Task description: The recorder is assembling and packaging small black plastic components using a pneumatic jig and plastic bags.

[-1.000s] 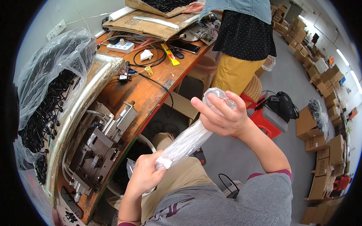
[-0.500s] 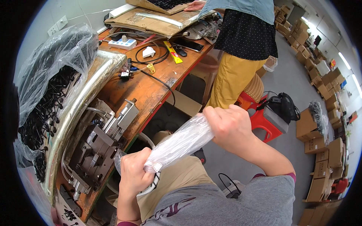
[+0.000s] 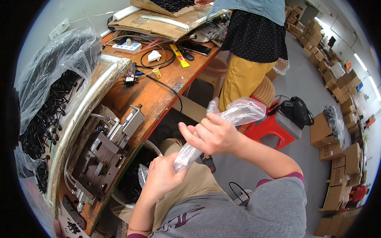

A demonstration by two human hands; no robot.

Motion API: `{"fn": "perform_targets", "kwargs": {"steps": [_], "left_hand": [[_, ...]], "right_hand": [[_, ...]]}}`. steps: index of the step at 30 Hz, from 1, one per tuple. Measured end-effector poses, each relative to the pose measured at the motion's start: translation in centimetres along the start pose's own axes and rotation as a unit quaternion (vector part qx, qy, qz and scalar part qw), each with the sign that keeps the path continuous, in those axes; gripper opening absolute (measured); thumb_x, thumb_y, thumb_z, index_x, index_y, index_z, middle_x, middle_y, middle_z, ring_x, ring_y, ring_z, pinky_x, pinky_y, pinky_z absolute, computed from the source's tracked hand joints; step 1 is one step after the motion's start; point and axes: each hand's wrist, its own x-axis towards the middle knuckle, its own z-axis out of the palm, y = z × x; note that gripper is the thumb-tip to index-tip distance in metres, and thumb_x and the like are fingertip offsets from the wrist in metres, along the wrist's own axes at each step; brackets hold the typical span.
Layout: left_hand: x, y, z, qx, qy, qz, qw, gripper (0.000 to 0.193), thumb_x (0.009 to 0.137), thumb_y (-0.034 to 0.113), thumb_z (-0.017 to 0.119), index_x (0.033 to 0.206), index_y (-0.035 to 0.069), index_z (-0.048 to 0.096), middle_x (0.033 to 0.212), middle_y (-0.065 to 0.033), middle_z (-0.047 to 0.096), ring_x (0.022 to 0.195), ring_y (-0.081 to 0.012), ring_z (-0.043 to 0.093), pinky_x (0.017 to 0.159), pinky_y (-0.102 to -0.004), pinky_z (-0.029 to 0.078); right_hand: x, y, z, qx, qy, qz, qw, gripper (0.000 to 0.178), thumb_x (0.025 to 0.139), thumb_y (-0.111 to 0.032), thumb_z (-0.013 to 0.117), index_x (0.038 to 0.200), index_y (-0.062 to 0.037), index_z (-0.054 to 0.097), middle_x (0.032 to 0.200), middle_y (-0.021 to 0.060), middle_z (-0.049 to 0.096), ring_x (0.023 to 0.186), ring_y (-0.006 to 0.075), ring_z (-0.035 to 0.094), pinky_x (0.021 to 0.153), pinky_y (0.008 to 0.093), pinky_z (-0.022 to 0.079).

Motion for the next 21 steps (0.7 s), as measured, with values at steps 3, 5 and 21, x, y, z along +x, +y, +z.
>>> {"fn": "perform_targets", "kwargs": {"steps": [3, 5, 21], "left_hand": [[-0.2, 0.4, -1.2, -0.036, -0.053, -0.05, 0.997, 0.026, 0.078, 0.025, 0.07, 0.083, 0.0, 0.065, 0.062, -0.0206, 0.061, 0.059, -0.0376, 0.062, 0.056, -0.0403, 0.049], [-0.4, 0.2, -1.3, -0.039, -0.063, -0.056, 0.996, 0.026, 0.078, 0.024, 0.073, 0.084, -0.001, 0.066, 0.06, -0.019, 0.06, 0.056, -0.0349, 0.061, 0.052, -0.0364, 0.047], [0.2, -2.4, 1.9, 0.088, 0.161, 0.082, 0.98, 0.025, 0.063, 0.007, 0.069, 0.086, 0.006, 0.06, 0.076, -0.0122, 0.065, 0.069, -0.0315, 0.066, 0.063, -0.0405, 0.052]], "right_hand": [[0.3, 0.7, 0.0, -0.054, 0.12, -0.029, 0.991, 0.003, 0.082, -0.006, 0.066, 0.085, -0.007, 0.066, 0.067, -0.0018, 0.047, 0.057, 0.0133, 0.048, 0.06, 0.0282, 0.04], [0.3, 1.4, -0.3, -0.052, 0.078, 0.0, 0.996, 0.011, 0.074, -0.013, 0.072, 0.076, -0.0067, 0.063, 0.07, -0.0002, 0.049, 0.065, 0.0154, 0.05, 0.062, 0.0296, 0.039], [-0.7, 0.3, -0.6, 0.204, -0.169, 0.166, 0.95, 0.028, 0.077, -0.021, 0.074, 0.061, -0.0119, 0.052, 0.051, 0.0047, 0.053, 0.051, 0.0208, 0.058, 0.054, 0.0336, 0.038]]}}
